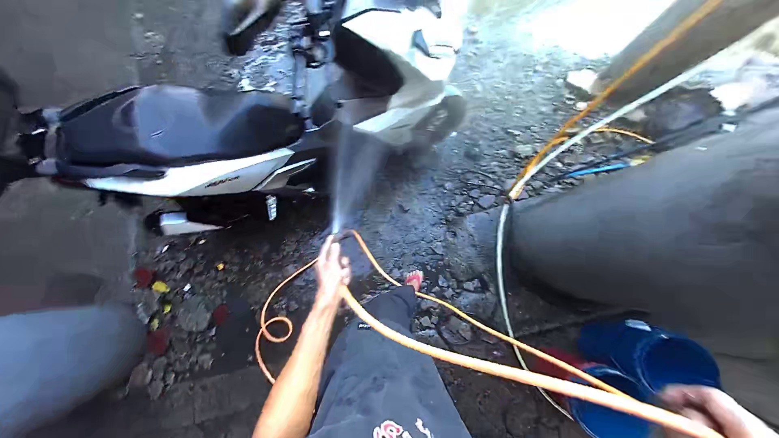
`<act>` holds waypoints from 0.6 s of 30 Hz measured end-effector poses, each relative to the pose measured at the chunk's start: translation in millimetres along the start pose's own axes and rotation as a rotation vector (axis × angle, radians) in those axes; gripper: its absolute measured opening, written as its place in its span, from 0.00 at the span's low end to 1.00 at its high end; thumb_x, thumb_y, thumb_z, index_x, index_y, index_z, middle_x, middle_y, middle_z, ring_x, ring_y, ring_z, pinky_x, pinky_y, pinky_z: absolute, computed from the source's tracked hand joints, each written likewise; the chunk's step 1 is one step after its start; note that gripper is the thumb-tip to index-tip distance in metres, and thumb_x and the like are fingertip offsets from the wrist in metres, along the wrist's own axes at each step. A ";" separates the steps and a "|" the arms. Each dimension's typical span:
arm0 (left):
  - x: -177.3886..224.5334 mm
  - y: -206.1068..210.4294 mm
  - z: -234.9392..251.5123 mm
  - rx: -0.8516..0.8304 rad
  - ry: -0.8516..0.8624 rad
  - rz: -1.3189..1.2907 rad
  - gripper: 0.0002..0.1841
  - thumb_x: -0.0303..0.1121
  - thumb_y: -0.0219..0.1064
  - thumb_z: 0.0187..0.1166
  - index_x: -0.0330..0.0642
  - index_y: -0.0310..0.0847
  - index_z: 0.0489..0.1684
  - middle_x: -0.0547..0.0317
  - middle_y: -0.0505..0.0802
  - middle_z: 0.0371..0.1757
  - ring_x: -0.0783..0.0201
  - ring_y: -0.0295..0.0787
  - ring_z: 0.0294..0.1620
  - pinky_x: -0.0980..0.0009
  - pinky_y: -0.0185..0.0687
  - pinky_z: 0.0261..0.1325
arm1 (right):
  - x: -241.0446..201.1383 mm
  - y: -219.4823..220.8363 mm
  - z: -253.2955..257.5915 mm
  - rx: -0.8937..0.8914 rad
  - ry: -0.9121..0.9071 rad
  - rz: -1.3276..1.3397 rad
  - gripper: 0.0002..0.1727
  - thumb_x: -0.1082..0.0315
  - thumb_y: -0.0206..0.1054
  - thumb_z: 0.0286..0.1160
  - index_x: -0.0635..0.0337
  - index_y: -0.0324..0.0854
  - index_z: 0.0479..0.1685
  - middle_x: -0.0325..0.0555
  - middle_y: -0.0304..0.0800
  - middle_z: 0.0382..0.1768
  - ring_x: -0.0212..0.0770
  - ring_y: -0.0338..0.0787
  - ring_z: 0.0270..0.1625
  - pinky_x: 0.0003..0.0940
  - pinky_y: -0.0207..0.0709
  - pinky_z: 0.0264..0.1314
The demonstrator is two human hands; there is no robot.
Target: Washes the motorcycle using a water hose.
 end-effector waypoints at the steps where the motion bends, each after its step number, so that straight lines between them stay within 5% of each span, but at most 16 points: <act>1: 3.0 8.0 4.8 0.021 0.023 0.018 0.23 0.41 0.49 0.95 0.56 0.63 0.88 0.64 0.74 0.18 0.73 0.60 0.07 0.77 0.58 0.08 | 7.8 3.8 18.3 0.003 -0.021 -0.003 0.10 0.77 0.58 0.73 0.75 0.84 0.39 0.61 0.89 0.32 0.52 0.88 0.33 0.49 0.81 0.38; 3: 9.4 27.8 9.0 0.044 0.046 0.090 0.24 0.42 0.46 0.96 0.55 0.59 0.90 0.64 0.75 0.18 0.73 0.61 0.06 0.78 0.58 0.06 | 31.1 17.4 45.0 0.022 -0.024 0.001 0.10 0.75 0.57 0.70 0.71 0.85 0.35 0.59 0.88 0.30 0.53 0.88 0.31 0.51 0.80 0.34; 8: 6.2 138.2 18.9 -0.104 -0.058 0.301 0.24 0.41 0.46 0.97 0.54 0.59 0.91 0.64 0.74 0.18 0.73 0.61 0.07 0.78 0.58 0.07 | 127.0 34.8 88.4 0.167 0.072 0.125 0.13 0.68 0.54 0.67 0.62 0.85 0.29 0.44 0.84 0.21 0.37 0.81 0.22 0.37 0.75 0.26; 12: -3.5 230.0 74.5 0.007 -0.024 0.278 0.22 0.40 0.48 0.96 0.53 0.62 0.87 0.63 0.75 0.19 0.73 0.62 0.07 0.79 0.59 0.07 | 181.2 44.7 88.7 0.236 0.269 0.266 0.09 0.76 0.59 0.64 0.69 0.85 0.33 0.48 0.84 0.22 0.40 0.82 0.24 0.39 0.78 0.30; 18: -81.3 355.4 171.8 0.015 -0.036 0.361 0.23 0.42 0.55 0.93 0.56 0.65 0.86 0.61 0.78 0.25 0.72 0.65 0.10 0.78 0.63 0.11 | 282.9 123.6 83.0 0.101 0.491 0.466 0.06 0.84 0.65 0.60 0.73 0.85 0.34 0.54 0.88 0.27 0.43 0.87 0.31 0.45 0.82 0.40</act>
Point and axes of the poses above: each hand's wrist, its own z-axis towards the middle knuckle, its own y-axis out of the palm, x = y × z, the point moved 7 cm from there along z, towards the middle knuckle
